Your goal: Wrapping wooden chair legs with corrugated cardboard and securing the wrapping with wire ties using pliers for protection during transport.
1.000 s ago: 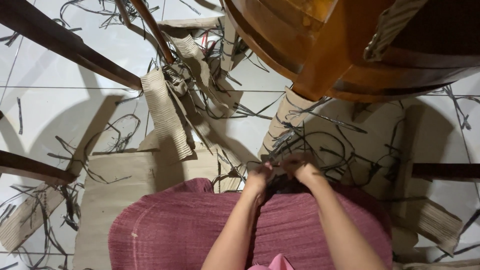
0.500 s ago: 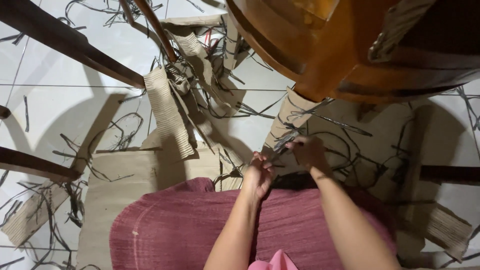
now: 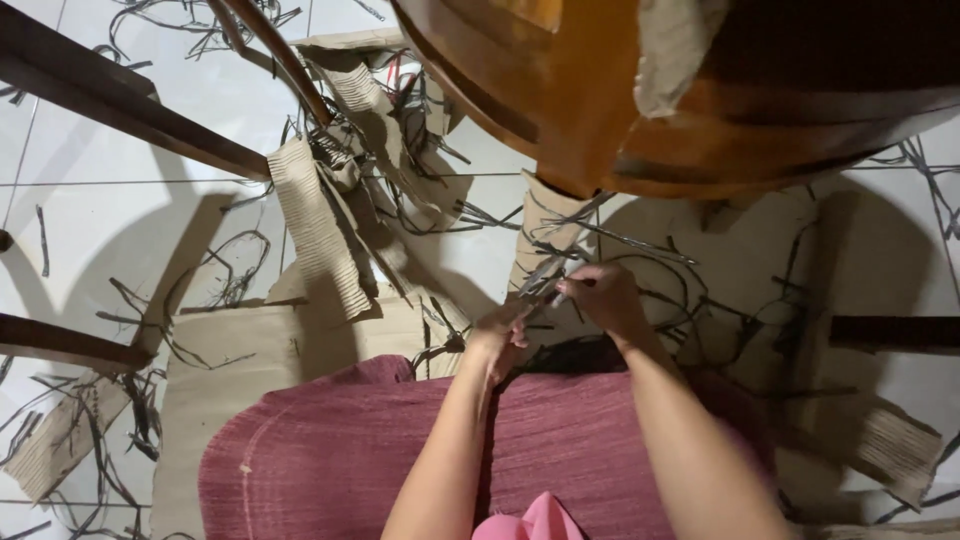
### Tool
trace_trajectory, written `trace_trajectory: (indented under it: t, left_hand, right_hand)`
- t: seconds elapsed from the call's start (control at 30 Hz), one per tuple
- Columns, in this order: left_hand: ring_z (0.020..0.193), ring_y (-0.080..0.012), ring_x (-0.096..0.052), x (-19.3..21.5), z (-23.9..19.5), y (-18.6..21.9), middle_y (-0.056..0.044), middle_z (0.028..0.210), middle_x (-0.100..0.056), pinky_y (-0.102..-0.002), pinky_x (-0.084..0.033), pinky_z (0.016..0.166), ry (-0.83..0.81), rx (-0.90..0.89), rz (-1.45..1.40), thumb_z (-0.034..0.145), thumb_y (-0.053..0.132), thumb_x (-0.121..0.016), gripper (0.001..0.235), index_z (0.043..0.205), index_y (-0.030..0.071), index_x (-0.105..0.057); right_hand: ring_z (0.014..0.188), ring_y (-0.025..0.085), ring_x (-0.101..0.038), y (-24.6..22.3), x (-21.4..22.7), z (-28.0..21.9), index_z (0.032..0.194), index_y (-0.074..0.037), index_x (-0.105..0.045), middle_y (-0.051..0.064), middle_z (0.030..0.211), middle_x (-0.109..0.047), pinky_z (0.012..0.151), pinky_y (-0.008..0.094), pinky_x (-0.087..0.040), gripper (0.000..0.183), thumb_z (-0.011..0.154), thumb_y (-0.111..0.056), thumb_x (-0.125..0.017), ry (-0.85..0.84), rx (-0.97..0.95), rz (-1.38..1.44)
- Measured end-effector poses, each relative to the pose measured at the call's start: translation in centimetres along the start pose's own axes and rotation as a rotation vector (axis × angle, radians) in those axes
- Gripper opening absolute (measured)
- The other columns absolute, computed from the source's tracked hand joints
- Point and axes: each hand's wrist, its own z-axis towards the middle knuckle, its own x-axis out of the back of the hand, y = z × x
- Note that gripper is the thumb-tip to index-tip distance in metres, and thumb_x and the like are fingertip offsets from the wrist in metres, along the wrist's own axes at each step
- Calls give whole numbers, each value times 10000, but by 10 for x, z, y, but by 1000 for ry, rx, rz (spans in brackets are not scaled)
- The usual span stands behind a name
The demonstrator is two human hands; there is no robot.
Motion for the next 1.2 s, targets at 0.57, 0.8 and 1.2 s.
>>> trace_trajectory:
  t: [0.57, 0.8, 1.2]
  left_hand:
    - [877, -185, -752, -16, -19, 5, -132, 973, -790, -318, -618, 772, 216, -75, 289, 693, 320, -998, 425, 1065, 199, -833]
    - [783, -220, -690, -33, -33, -5, -127, 882, -679, -315, -607, 716, 115, -55, -253, 806, 38, -860, 289, 1043, -61, -728]
    - [811, -172, -676, -30, -32, 0, -100, 962, -686, -232, -561, 696, -72, -95, -423, 909, 16, -752, 138, 1033, -28, -709]
  right_hand:
    - [998, 255, -751, -7, -1, -49, 904, -264, -825, 23, 923, -797, 894, 378, -607, 107, 811, -317, -814, -102, -51, -427]
    - [1056, 185, -741, 13, -28, -56, 933, -370, -822, -49, 975, -795, 931, 317, -608, 200, 763, -474, -811, -219, -88, -560]
    - [1203, 234, -680, 16, -47, -8, 1319, -382, -640, 3, 1212, -754, 1042, 408, -539, 673, 701, -585, -814, -125, -131, -240]
